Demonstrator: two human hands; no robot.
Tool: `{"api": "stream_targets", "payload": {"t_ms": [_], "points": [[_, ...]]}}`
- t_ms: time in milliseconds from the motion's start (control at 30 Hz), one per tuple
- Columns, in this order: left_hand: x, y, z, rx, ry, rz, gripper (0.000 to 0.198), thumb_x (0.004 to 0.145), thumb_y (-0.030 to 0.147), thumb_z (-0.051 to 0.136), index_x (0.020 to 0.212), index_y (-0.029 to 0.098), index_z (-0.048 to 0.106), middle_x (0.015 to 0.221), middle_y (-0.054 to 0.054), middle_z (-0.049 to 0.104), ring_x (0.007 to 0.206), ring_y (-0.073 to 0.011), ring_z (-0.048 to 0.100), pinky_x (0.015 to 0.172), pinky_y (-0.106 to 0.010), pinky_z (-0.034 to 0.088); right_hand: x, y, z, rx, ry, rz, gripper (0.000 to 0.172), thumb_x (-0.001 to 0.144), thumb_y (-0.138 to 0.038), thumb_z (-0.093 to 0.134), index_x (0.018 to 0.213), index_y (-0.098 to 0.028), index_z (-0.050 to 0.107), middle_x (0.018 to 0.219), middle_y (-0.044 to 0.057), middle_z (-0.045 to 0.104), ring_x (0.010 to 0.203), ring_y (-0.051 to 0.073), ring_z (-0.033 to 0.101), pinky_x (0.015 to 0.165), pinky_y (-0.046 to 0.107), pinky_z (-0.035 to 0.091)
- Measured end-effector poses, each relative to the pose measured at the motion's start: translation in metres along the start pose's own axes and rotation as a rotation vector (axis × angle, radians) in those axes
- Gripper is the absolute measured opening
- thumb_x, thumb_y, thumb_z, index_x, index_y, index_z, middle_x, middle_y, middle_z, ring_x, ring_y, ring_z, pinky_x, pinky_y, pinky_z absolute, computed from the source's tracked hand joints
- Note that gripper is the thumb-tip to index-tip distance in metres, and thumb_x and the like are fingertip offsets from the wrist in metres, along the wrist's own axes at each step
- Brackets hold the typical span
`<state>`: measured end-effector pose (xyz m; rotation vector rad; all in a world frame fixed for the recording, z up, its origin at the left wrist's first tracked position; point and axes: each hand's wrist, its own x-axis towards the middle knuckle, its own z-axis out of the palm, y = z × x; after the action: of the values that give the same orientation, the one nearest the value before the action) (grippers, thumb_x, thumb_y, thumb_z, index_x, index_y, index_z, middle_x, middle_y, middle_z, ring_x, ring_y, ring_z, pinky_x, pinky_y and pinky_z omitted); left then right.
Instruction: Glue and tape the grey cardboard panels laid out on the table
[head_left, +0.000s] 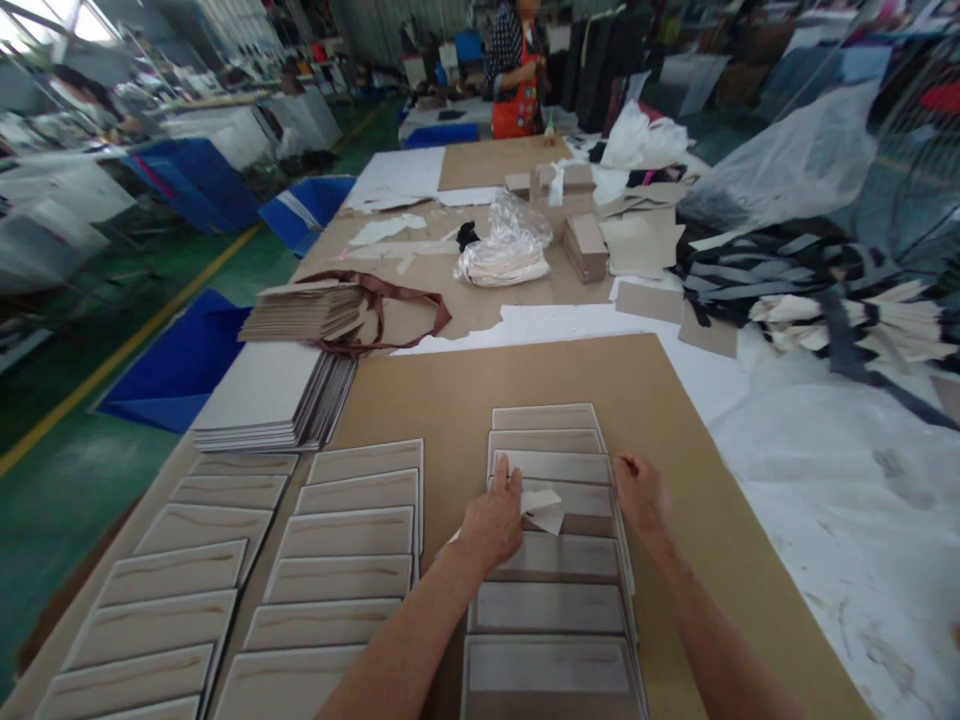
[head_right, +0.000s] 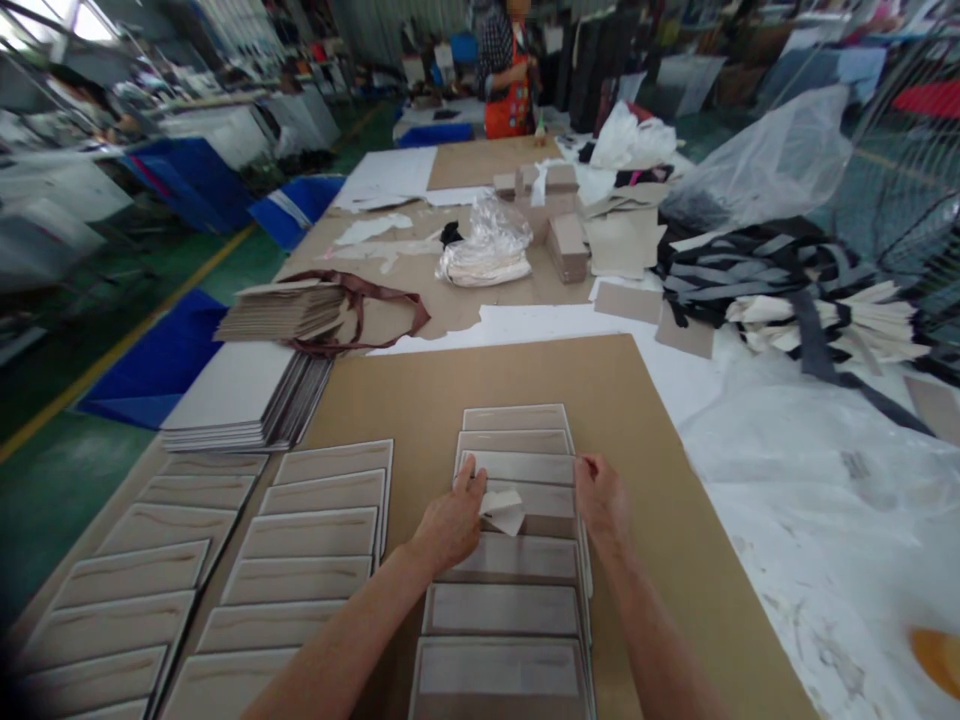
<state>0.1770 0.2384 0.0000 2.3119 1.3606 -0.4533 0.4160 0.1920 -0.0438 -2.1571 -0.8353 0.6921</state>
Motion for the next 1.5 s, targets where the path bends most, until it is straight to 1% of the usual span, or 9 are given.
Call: {"api": "stream_targets", "payload": {"t_ms": [167, 267, 400, 567, 700, 933, 1200, 1367, 1500], "points": [[-0.02, -0.006, -0.016, -0.532, 0.276, -0.128, 0.048, 0.076, 0.017, 0.058, 0.124, 0.019, 0.057, 0.148, -0.013, 0.04, 0.104, -0.0237, 0.063, 0.082, -0.03, 0.05, -0.034, -0.029, -0.001, 0.303, -0.246, 0.021, 0.041, 0.079, -0.058, 0.053, 0.067, -0.02, 0.061, 0.059, 0.001, 0.06, 0.054, 0.015, 0.054, 0.053, 0.027, 0.041], [-0.032, 0.001, -0.025, -1.238, 0.099, -0.246, 0.031, 0.08, 0.037, 0.06, 0.1, 0.015, 0.067, 0.099, -0.01, 0.069, 0.063, -0.0134, 0.059, 0.054, -0.023, 0.043, -0.062, -0.058, 0.015, 0.599, -0.429, 0.031, 0.036, 0.07, -0.054, 0.069, 0.079, -0.019, 0.065, 0.071, 0.002, 0.065, 0.063, 0.014, 0.058, 0.055, 0.024, 0.043], [-0.04, 0.016, -0.024, -1.812, -0.116, -0.316, 0.041, 0.063, 0.044, 0.075, 0.089, 0.014, 0.064, 0.06, 0.002, 0.058, 0.042, -0.0058, 0.041, 0.042, -0.019, 0.034, -0.084, -0.083, 0.034, 0.827, -0.678, 0.142, 0.04, 0.063, -0.05, 0.079, 0.085, -0.02, 0.063, 0.077, 0.0, 0.066, 0.066, 0.015, 0.06, 0.063, 0.028, 0.049], [-0.045, 0.026, -0.013, -1.787, -0.136, -0.318, 0.047, 0.059, 0.045, 0.077, 0.09, 0.012, 0.064, 0.065, -0.002, 0.064, 0.044, -0.0075, 0.047, 0.042, -0.02, 0.04, -0.083, -0.079, 0.046, 0.698, -0.567, 0.184, 0.044, 0.061, -0.056, 0.077, 0.065, -0.02, 0.051, 0.054, -0.006, 0.049, 0.046, 0.009, 0.041, 0.042, 0.022, 0.036], [-0.044, 0.03, -0.006, -1.733, -0.057, -0.38, 0.041, 0.062, 0.044, 0.072, 0.086, 0.011, 0.065, 0.066, -0.002, 0.064, 0.044, -0.0068, 0.046, 0.041, -0.02, 0.038, -0.084, -0.078, 0.041, 0.508, -0.318, -0.031, 0.038, 0.063, -0.051, 0.075, 0.078, -0.022, 0.057, 0.069, -0.001, 0.059, 0.062, 0.015, 0.053, 0.055, 0.026, 0.043], [-0.037, 0.044, 0.01, -1.59, 0.068, -0.438, 0.034, 0.069, 0.046, 0.064, 0.075, 0.012, 0.065, 0.053, 0.002, 0.055, 0.042, -0.0082, 0.047, 0.043, -0.021, 0.039, -0.099, -0.087, 0.037, 0.155, -0.364, -0.208, 0.023, 0.067, -0.044, 0.067, 0.075, -0.024, 0.061, 0.069, 0.001, 0.063, 0.063, 0.018, 0.054, 0.06, 0.028, 0.043], [-0.047, 0.043, -0.001, -1.766, 0.018, -0.429, 0.058, 0.058, 0.05, 0.079, 0.1, 0.012, 0.066, 0.067, -0.001, 0.065, 0.046, -0.0086, 0.054, 0.041, -0.018, 0.039, -0.072, -0.058, 0.026, 0.648, -0.501, 0.158, 0.038, 0.067, -0.053, 0.067, 0.083, -0.019, 0.072, 0.073, 0.003, 0.068, 0.064, 0.016, 0.057, 0.062, 0.028, 0.046], [-0.048, 0.054, -0.001, -1.832, 0.201, -0.568, 0.049, 0.066, 0.042, 0.077, 0.1, 0.009, 0.067, 0.075, -0.009, 0.071, 0.058, -0.0148, 0.065, 0.052, -0.022, 0.05, -0.074, -0.063, 0.022, 0.855, -0.545, 0.165, 0.04, 0.067, -0.044, 0.074, 0.101, -0.024, 0.066, 0.097, 0.003, 0.069, 0.084, 0.017, 0.062, 0.069, 0.026, 0.049], [-0.04, 0.064, 0.001, -1.845, 0.274, -0.567, 0.047, 0.066, 0.038, 0.078, 0.102, 0.01, 0.067, 0.082, -0.011, 0.073, 0.064, -0.0169, 0.067, 0.056, -0.024, 0.053, -0.082, -0.065, 0.034, 0.858, -0.57, 0.212, 0.034, 0.063, -0.046, 0.077, 0.081, -0.02, 0.064, 0.073, 0.001, 0.067, 0.059, 0.014, 0.058, 0.053, 0.025, 0.046]]}}
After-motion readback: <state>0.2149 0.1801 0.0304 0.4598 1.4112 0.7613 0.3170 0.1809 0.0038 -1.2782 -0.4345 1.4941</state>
